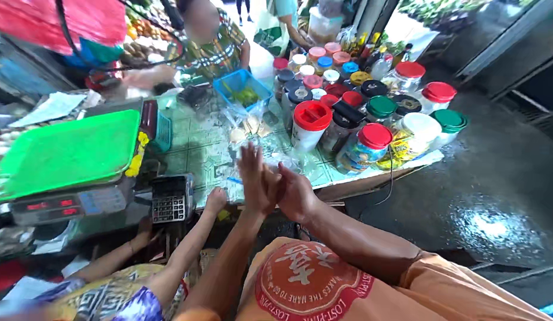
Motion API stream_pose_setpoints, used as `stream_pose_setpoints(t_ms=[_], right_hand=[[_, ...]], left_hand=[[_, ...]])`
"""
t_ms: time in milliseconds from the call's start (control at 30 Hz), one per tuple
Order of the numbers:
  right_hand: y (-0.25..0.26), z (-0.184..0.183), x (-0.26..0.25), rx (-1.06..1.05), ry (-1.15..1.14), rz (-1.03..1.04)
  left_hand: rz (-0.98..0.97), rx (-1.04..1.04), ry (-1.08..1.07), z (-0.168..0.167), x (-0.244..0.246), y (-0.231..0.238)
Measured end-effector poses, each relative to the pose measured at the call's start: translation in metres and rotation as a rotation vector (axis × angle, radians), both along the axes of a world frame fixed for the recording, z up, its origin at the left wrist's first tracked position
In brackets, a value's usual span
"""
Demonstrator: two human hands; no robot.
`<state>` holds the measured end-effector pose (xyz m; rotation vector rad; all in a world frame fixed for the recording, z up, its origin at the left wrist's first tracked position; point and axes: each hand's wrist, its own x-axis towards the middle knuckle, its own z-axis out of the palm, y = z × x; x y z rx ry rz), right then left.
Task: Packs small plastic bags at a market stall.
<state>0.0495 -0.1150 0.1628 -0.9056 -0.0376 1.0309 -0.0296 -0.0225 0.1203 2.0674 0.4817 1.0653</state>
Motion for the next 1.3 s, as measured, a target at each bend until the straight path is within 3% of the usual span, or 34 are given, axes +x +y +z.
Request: stream_pose_setpoints(t_ms=[100, 200, 267, 367, 533, 633, 700, 800, 900, 1067, 1167, 1300], right_hand=[[0.005, -0.008, 0.010, 0.083, -0.018, 0.026], [0.003, -0.004, 0.025, 0.121, -0.035, 0.059], [0.010, -0.003, 0.022, 0.108, -0.075, 0.084], [0.014, -0.004, 0.025, 0.154, -0.289, 0.165], [0.008, -0.018, 0.058, 0.252, -0.524, 0.225], [0.002, -0.035, 0.067, 0.185, -0.592, 0.319], [0.000, -0.036, 0.075, 0.138, -0.591, 0.357], [0.009, -0.017, 0.094, 0.035, -0.460, 0.245], [0.013, -0.007, 0.119, 0.043, -0.496, 0.242], [0.014, -0.008, 0.140, 0.157, -0.510, 0.316], [0.021, -0.011, 0.144, 0.187, -0.569, 0.457], [0.026, -0.009, 0.143, 0.193, -0.590, 0.500]], left_hand=[[-0.042, -0.368, -0.133, -0.024, 0.007, 0.011], [-0.051, -0.879, -0.180, -0.010, -0.008, 0.004], [-0.152, -1.061, -0.173, -0.006, 0.000, -0.015], [-0.122, -1.020, -0.288, -0.011, 0.021, -0.027], [0.031, -0.908, -0.209, -0.004, 0.025, -0.005], [0.054, -0.836, -0.161, 0.004, 0.025, -0.001], [0.052, -0.838, -0.199, 0.009, 0.031, -0.005], [-0.026, -0.932, -0.310, 0.010, 0.037, -0.011], [-0.078, -1.074, -0.268, 0.011, 0.044, -0.022], [0.030, -0.905, -0.411, 0.013, 0.053, -0.018], [-0.003, -0.935, -0.363, 0.014, 0.052, -0.026], [0.086, -0.776, -0.305, 0.011, 0.047, -0.034]])
